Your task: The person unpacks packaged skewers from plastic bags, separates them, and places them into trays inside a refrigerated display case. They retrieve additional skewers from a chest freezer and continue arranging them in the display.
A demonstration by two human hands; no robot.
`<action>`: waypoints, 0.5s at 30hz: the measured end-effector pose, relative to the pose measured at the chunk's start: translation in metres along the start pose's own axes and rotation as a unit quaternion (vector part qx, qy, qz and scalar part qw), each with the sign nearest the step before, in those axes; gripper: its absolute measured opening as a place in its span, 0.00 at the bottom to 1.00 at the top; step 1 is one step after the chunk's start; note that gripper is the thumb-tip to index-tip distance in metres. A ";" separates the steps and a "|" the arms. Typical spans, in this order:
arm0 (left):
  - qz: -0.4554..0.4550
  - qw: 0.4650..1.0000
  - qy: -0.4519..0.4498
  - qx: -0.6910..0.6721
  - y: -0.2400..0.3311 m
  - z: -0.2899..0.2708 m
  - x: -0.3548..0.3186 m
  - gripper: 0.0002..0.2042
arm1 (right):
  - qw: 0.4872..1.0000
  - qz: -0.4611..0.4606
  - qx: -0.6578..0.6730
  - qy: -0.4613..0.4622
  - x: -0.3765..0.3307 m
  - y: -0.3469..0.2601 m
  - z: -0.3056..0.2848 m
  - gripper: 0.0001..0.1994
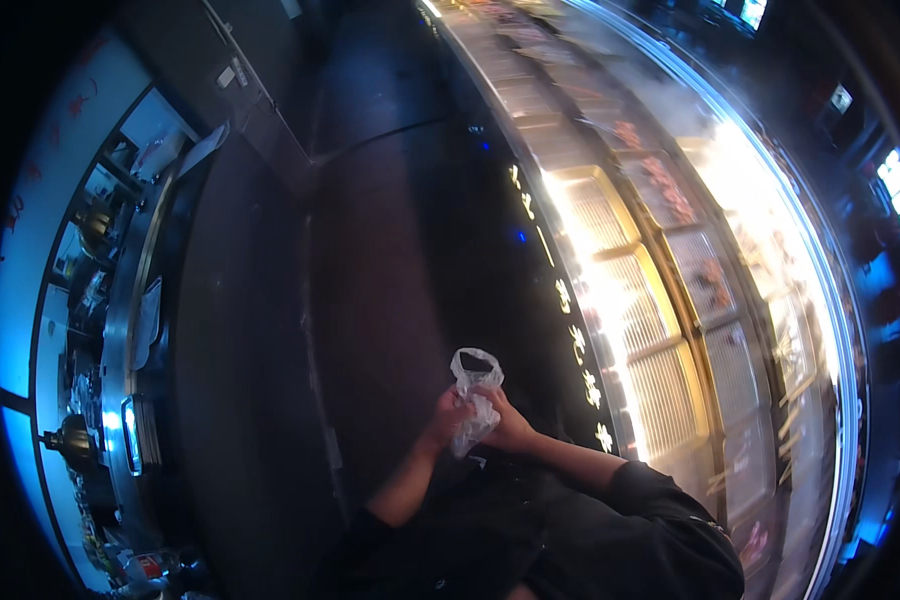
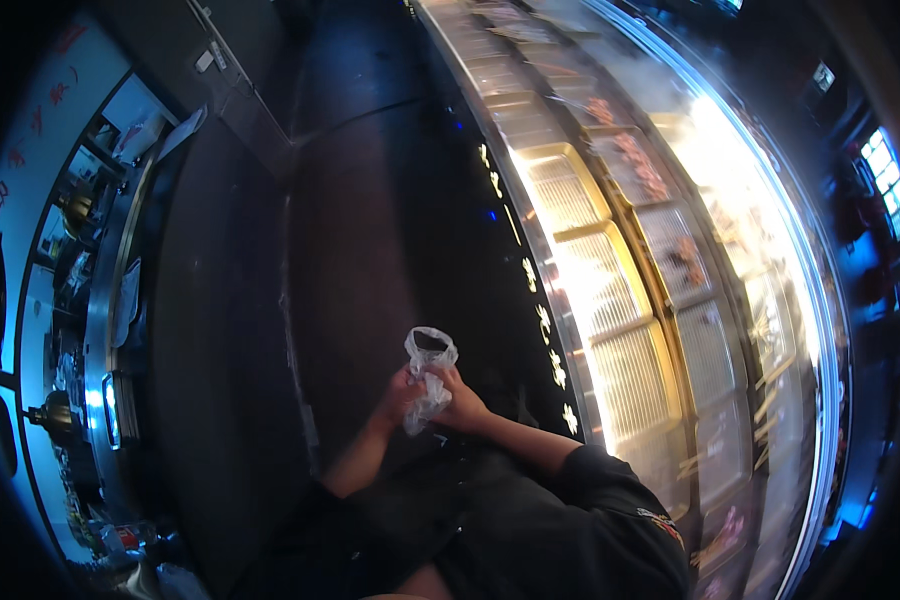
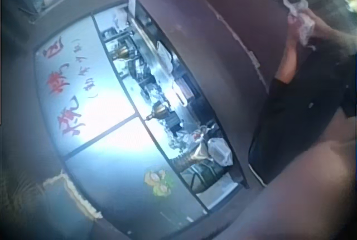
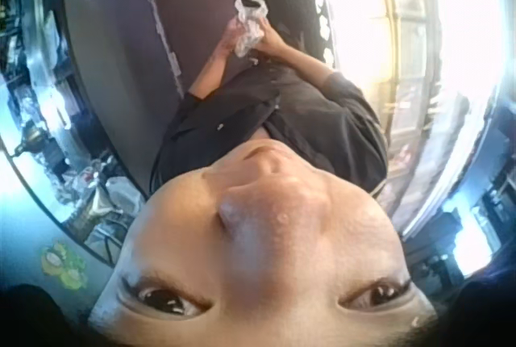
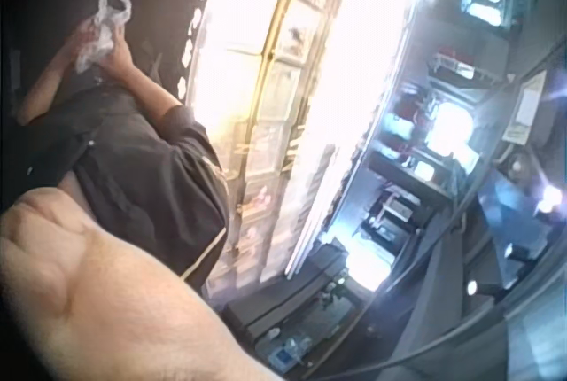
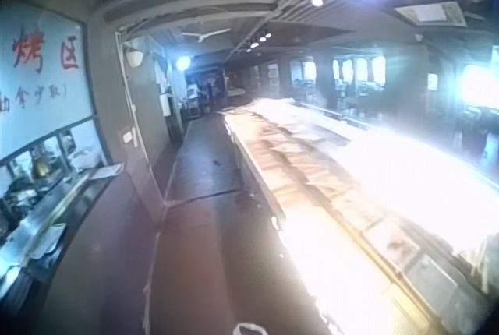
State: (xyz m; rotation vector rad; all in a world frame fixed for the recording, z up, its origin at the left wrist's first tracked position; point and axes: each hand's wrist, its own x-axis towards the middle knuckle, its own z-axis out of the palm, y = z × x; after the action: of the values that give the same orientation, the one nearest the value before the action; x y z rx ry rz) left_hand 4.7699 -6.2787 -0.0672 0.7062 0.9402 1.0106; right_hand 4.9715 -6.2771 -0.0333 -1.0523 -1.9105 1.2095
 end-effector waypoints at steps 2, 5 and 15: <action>0.010 0.994 0.104 0.029 0.011 -0.031 0.041 0.21 | 0.999 0.024 -0.019 -0.035 0.074 0.018 0.012 0.32; -0.016 0.986 0.155 -0.051 0.048 -0.087 0.124 0.23 | 1.000 -0.010 0.008 0.023 0.196 0.047 0.004 0.22; 0.059 0.982 0.046 -0.172 0.265 -0.205 0.366 0.33 | 0.879 -0.257 -0.245 -0.318 0.624 0.037 -0.065 0.22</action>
State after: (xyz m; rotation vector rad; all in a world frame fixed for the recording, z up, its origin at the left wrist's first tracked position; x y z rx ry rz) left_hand 4.5665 -5.8260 -0.0493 0.4306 0.7813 1.2814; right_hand 4.7380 -5.6956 0.0160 -0.2928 -2.8744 0.8189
